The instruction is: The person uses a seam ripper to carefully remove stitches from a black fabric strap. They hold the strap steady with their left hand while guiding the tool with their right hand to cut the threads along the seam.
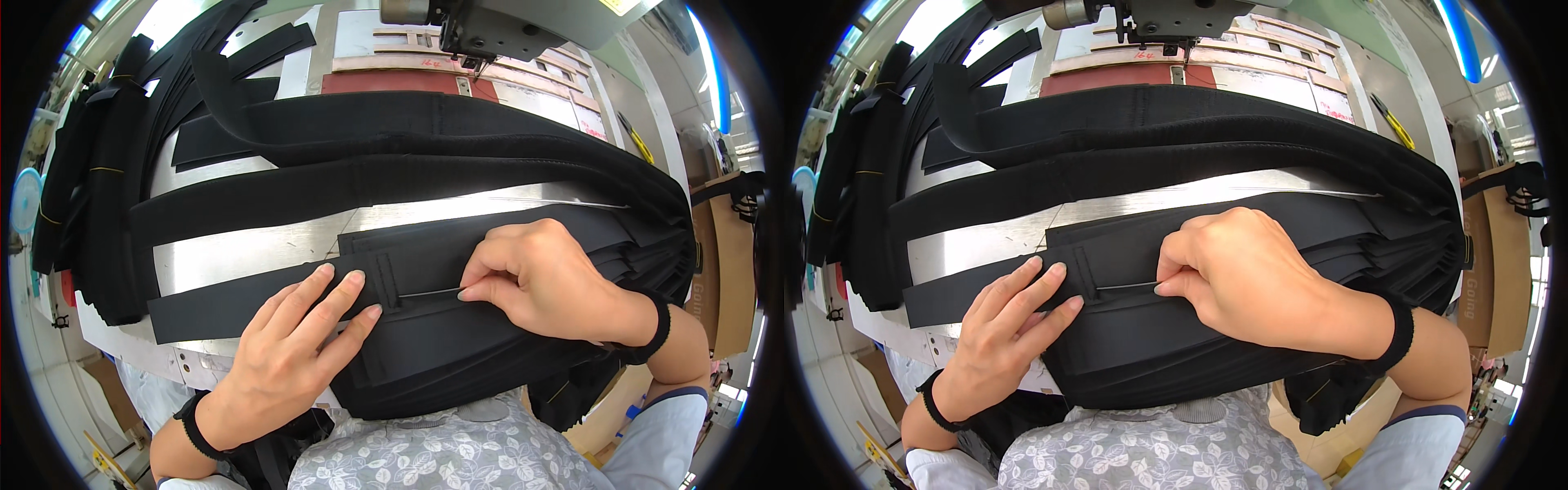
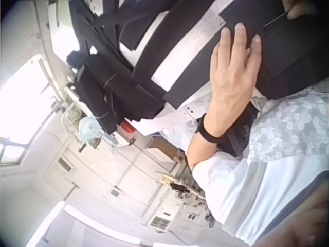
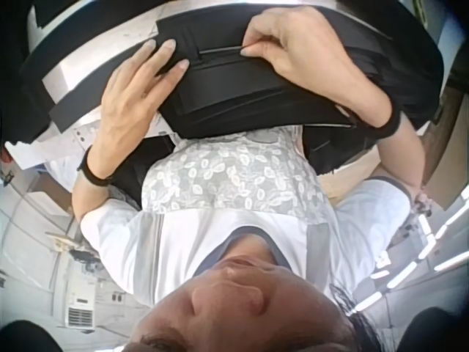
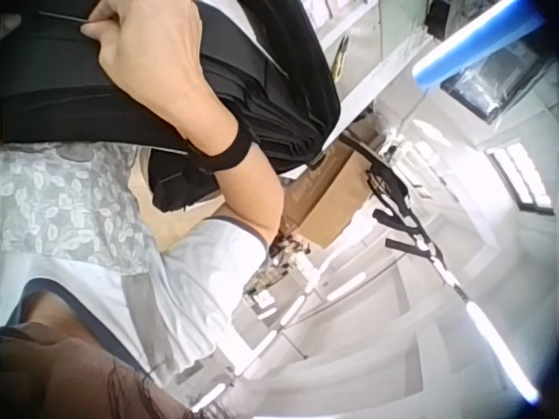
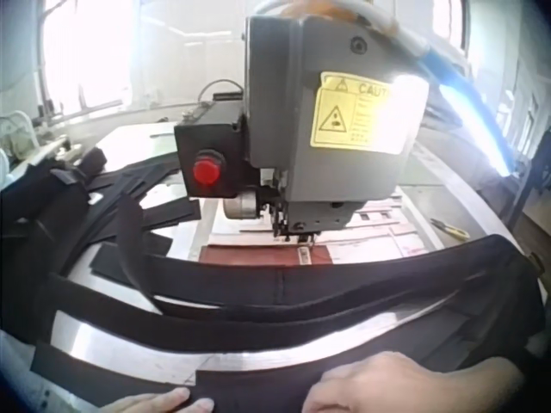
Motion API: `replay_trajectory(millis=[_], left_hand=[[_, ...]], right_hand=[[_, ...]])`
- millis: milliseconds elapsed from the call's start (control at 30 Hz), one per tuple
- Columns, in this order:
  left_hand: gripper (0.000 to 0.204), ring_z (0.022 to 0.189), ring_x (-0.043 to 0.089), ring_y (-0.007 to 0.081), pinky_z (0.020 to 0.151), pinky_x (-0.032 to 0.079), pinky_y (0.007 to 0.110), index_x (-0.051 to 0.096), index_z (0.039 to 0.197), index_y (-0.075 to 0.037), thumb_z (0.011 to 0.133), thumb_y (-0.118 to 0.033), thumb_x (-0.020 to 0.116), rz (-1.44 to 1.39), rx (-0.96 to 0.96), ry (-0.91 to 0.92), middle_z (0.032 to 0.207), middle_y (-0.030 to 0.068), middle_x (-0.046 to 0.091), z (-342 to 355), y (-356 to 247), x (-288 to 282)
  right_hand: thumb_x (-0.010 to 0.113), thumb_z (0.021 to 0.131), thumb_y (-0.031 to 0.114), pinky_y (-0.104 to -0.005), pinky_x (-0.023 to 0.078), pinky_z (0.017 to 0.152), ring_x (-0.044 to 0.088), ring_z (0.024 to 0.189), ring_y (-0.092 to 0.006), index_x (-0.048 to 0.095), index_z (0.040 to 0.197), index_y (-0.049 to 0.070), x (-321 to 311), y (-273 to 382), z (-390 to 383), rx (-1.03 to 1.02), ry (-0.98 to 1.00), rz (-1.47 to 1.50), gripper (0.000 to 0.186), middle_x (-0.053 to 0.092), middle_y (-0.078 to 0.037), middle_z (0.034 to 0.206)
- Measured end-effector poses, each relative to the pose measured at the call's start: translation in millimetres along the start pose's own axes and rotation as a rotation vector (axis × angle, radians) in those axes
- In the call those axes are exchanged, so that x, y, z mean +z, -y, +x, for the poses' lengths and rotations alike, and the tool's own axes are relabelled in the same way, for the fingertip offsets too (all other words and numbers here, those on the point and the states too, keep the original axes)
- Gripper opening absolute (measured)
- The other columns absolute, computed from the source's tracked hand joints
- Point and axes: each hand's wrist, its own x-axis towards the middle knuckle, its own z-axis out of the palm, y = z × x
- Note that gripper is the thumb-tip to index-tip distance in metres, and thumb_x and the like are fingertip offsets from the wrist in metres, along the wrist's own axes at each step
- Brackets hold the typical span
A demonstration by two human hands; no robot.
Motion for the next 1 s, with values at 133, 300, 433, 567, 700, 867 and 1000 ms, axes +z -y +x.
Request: replay_trajectory(millis=[133, 300, 433, 567, 700, 867, 1000], left_hand=[[0.04, 0.117, 0.055, 0.0329, 0.089, 0.049, 0.041, 0.069, 0.111, -0.009, 0.074, 0.005, 0.063, 0.002, -0.002, 0.001, 0.128, 0.0138, 0.056, -0.2, 0.1, 0.2], [0.041, 0.117, 0.055, 0.0321, 0.09, 0.049, 0.041, 0.068, 0.111, -0.01, 0.074, 0.006, 0.063, -0.003, -0.004, 0.004, 0.129, 0.0131, 0.056, 0.0, -0.3, -1.0], [0.042, 0.117, 0.055, 0.0316, 0.089, 0.05, 0.041, 0.068, 0.112, -0.011, 0.073, 0.005, 0.063, 0.001, 0.007, -0.006, 0.13, 0.0122, 0.056, -0.2, -2.0, 0.6], [0.04, 0.117, 0.056, 0.031, 0.088, 0.05, 0.04, 0.068, 0.112, -0.012, 0.074, 0.003, 0.064, 0.009, 0.037, -0.016, 0.13, 0.0115, 0.055, 0.7, -0.8, 2.0], [0.04, 0.117, 0.056, 0.0309, 0.088, 0.05, 0.039, 0.068, 0.111, -0.012, 0.075, 0.002, 0.063, 0.014, 0.033, -0.021, 0.13, 0.0116, 0.055, -1.8, -0.5, 4.1], [0.039, 0.118, 0.055, 0.0314, 0.089, 0.049, 0.04, 0.069, 0.11, -0.011, 0.074, 0.002, 0.063, 0.007, 0.026, -0.011, 0.13, 0.0121, 0.055, -1.3, -1.7, 4.2], [0.038, 0.119, 0.054, 0.0315, 0.091, 0.048, 0.041, 0.069, 0.11, -0.011, 0.075, 0.002, 0.063, 0.0, 0.018, 0.004, 0.13, 0.0125, 0.055, -1.1, -2.2, 2.6]], right_hand=[[0.069, 0.077, 0.007, -0.0383, 0.05, 0.064, 0.065, 0.07, -0.0314, 0.068, 0.077, 0.001, 2.8, -0.5, -2.1, 0.032, -0.024, 0.039, 0.006, 0.066, -0.015, 0.074], [0.068, 0.078, 0.007, -0.0384, 0.05, 0.064, 0.066, 0.067, -0.032, 0.067, 0.077, -0.001, 3.7, 5.7, -1.1, 0.092, -0.015, 0.029, 0.008, 0.066, -0.016, 0.072], [0.068, 0.079, 0.007, -0.0367, 0.05, 0.062, 0.066, 0.065, -0.0313, 0.068, 0.077, -0.003, 2.2, 17.2, 6.1, 0.248, 0.055, 0.167, 0.01, 0.066, -0.018, 0.07], [0.067, 0.08, 0.006, -0.0319, 0.049, 0.058, 0.064, 0.059, -0.0237, 0.068, 0.079, -0.004, -6.1, 20.4, 10.9, 0.291, 0.064, 0.26, 0.01, 0.065, -0.015, 0.066], [0.067, 0.079, 0.005, -0.0293, 0.047, 0.056, 0.06, 0.056, -0.0173, 0.069, 0.081, -0.004, -20.9, 11.8, 7.3, 0.311, 0.223, 0.263, 0.009, 0.064, -0.013, 0.064], [0.067, 0.077, 0.005, -0.0327, 0.05, 0.061, 0.065, 0.061, -0.0248, 0.069, 0.08, -0.004, -19.8, 10.4, 7.3, 0.245, 0.261, 0.131, 0.009, 0.065, -0.017, 0.066], [0.067, 0.077, 0.005, -0.0343, 0.051, 0.065, 0.066, 0.065, -0.0283, 0.07, 0.081, -0.003, -20.6, 12.8, 9.3, 0.287, 0.257, 0.138, 0.009, 0.066, -0.019, 0.068]])
